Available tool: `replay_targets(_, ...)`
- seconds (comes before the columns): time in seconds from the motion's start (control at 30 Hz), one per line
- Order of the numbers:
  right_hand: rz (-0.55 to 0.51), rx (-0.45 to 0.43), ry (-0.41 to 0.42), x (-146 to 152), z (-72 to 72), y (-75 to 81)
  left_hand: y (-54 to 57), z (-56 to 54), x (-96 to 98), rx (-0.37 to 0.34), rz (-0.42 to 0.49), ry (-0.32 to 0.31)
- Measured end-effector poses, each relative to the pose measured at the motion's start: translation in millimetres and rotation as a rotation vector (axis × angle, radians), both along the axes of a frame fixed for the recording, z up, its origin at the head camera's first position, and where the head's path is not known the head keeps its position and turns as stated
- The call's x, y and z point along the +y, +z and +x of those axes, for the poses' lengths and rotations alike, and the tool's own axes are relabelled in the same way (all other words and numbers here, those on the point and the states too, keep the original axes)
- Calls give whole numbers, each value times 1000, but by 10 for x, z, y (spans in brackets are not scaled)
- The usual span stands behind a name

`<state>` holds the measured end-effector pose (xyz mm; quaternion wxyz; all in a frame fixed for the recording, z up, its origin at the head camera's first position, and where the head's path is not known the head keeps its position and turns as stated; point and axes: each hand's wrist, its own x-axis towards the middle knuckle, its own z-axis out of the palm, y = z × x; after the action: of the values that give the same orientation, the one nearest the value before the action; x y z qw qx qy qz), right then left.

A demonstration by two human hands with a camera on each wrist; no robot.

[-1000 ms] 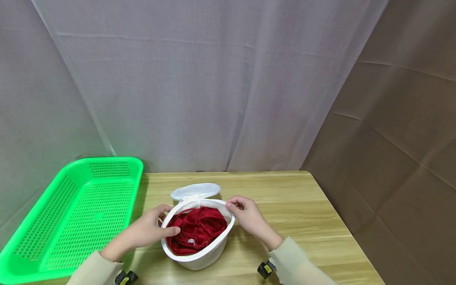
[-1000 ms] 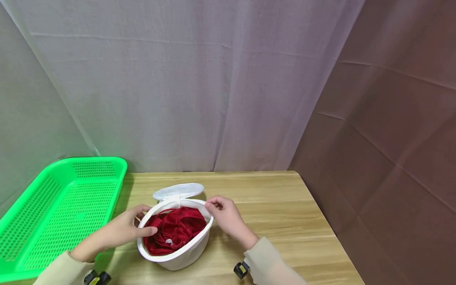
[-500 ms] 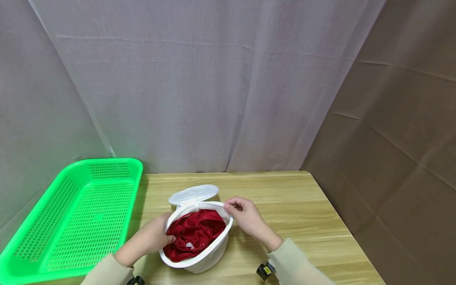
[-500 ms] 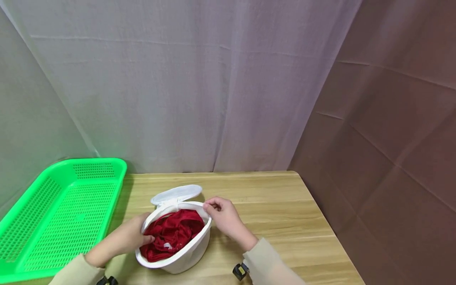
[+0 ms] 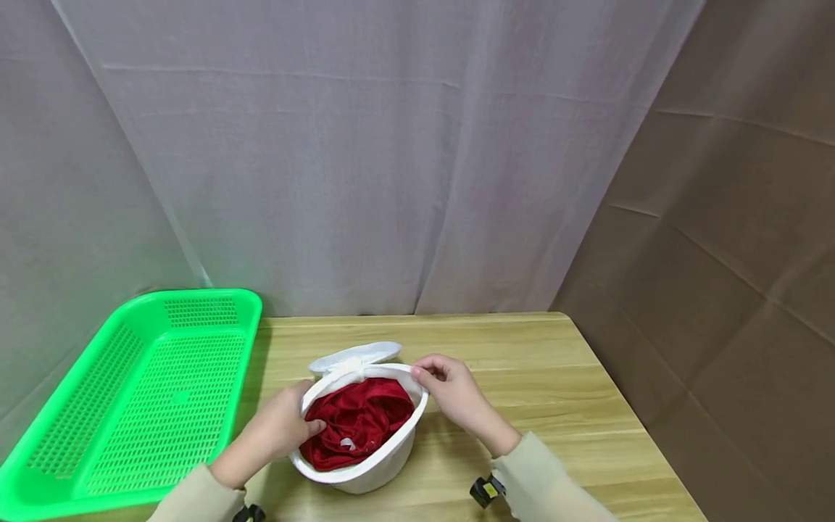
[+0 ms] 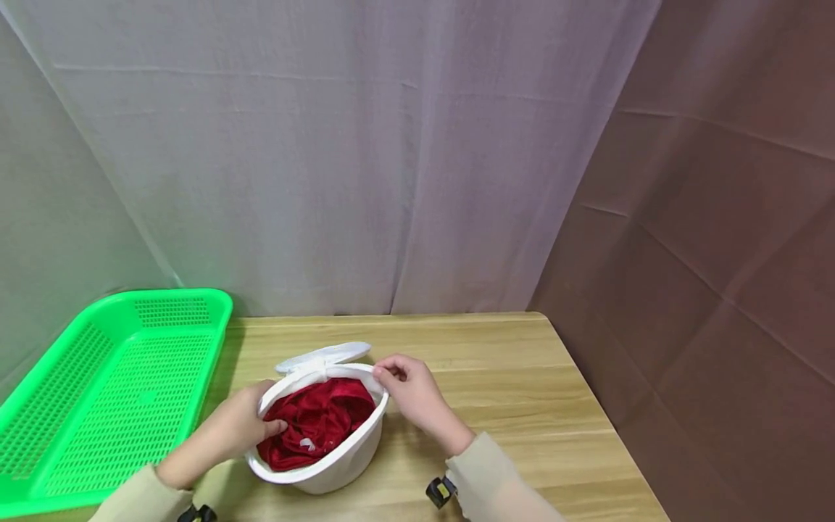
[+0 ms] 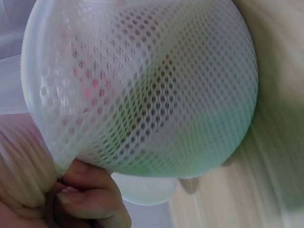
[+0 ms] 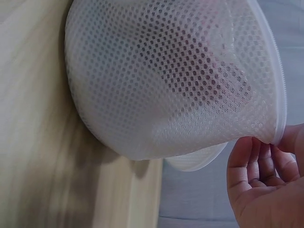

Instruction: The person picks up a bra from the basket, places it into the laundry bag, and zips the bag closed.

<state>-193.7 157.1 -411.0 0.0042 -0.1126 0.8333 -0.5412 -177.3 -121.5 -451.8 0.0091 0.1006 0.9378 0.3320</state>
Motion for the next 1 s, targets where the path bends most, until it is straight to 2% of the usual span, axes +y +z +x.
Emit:
replay_targets(0.03,5,-2,0,-10,26,36,-15,-2,0,-8,19,-6)
replay_targets(0.17,11,-6,3,13,17,-14,-13,-20,-44,-80,141,-22)
replay_targets(0.27,14,-5,0,15,14,-29,26,-52,-79,-83,215,-19)
replay_targets(0.33,17,-9,-1,14,17,-30,52,-66,-86,-24,241,-19)
replay_targets(0.43,20,-17,-1,15,22,-22,99,-58,-52,143,258,-70)
replay_targets(0.57,22,-18,-5,25,20,-20,173,9,58,320,175,-179)
replay_targets(0.7,32,-10,1,22,20,-19,210,67,168,421,10,-227)
replay_targets(0.83,43,2,3,0,31,-3,230,81,295,454,-70,-289)
replay_targets(1.0,46,9,17,-34,25,4,221,30,507,397,-126,-433)
